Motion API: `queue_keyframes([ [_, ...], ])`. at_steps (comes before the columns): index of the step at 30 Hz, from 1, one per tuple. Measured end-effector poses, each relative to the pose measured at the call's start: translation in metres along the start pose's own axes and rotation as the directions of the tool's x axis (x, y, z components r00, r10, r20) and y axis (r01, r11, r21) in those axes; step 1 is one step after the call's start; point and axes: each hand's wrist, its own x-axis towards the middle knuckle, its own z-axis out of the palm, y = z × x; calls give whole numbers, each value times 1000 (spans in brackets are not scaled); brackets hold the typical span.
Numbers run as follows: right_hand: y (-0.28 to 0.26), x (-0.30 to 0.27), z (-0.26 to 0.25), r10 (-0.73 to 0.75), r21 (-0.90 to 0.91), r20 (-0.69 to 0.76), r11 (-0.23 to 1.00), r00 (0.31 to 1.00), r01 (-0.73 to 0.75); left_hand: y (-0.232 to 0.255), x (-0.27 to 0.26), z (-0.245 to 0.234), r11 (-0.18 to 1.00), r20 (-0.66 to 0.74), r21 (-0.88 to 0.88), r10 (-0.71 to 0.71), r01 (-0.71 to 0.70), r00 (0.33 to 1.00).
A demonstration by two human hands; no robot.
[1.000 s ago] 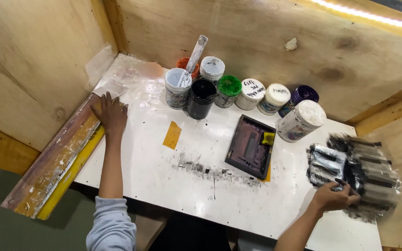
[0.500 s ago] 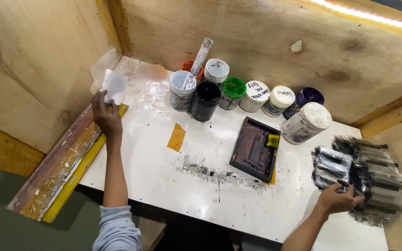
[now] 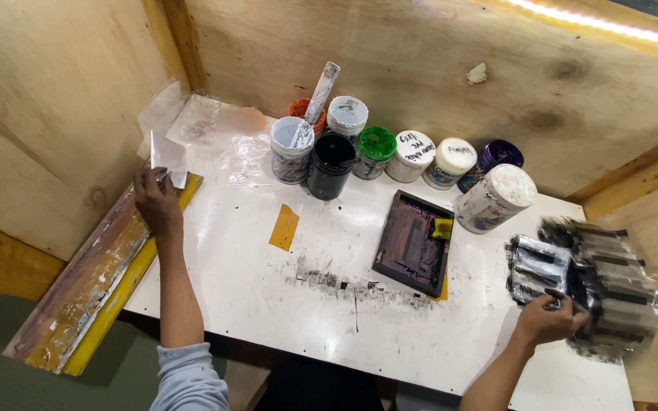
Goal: The person uses a yellow sponge to spread dark reddish-brown paint evenly across a rectangular black tray. They repeatedly dip the sponge into the paint and wipe the tray's surface. The person also handles a clear plastic sheet and a stack of packaged black items on the table.
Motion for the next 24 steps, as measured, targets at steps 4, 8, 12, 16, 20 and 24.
queue_keyframes([
  [4, 3, 0, 3, 22, -47, 19, 999, 1000, -21, -7, -3, 6, 1000, 35, -3, 1, -1, 999],
  [8, 2, 0, 3, -13, -41, 14, 999, 1000, 13, -1, -1, 1, 996, 37, 93, 8, -12, 999],
  [12, 7, -2, 8, 103, -7, 68, 995, 992, -102, 8, 7, -7, 968, -51, 186, 183, -171, 982],
  [16, 5, -3, 5, 143, 5, 107, 989, 984, -144, -19, -6, 11, 955, 2, 220, 205, -200, 979],
  [20, 0, -2, 2, 110, -14, 91, 994, 990, -109, -15, -6, 14, 985, 114, 94, 135, -146, 984],
  [24, -2, -1, 2, 88, -20, 80, 996, 993, -87, 4, -2, 7, 998, 152, -52, 49, -42, 987],
])
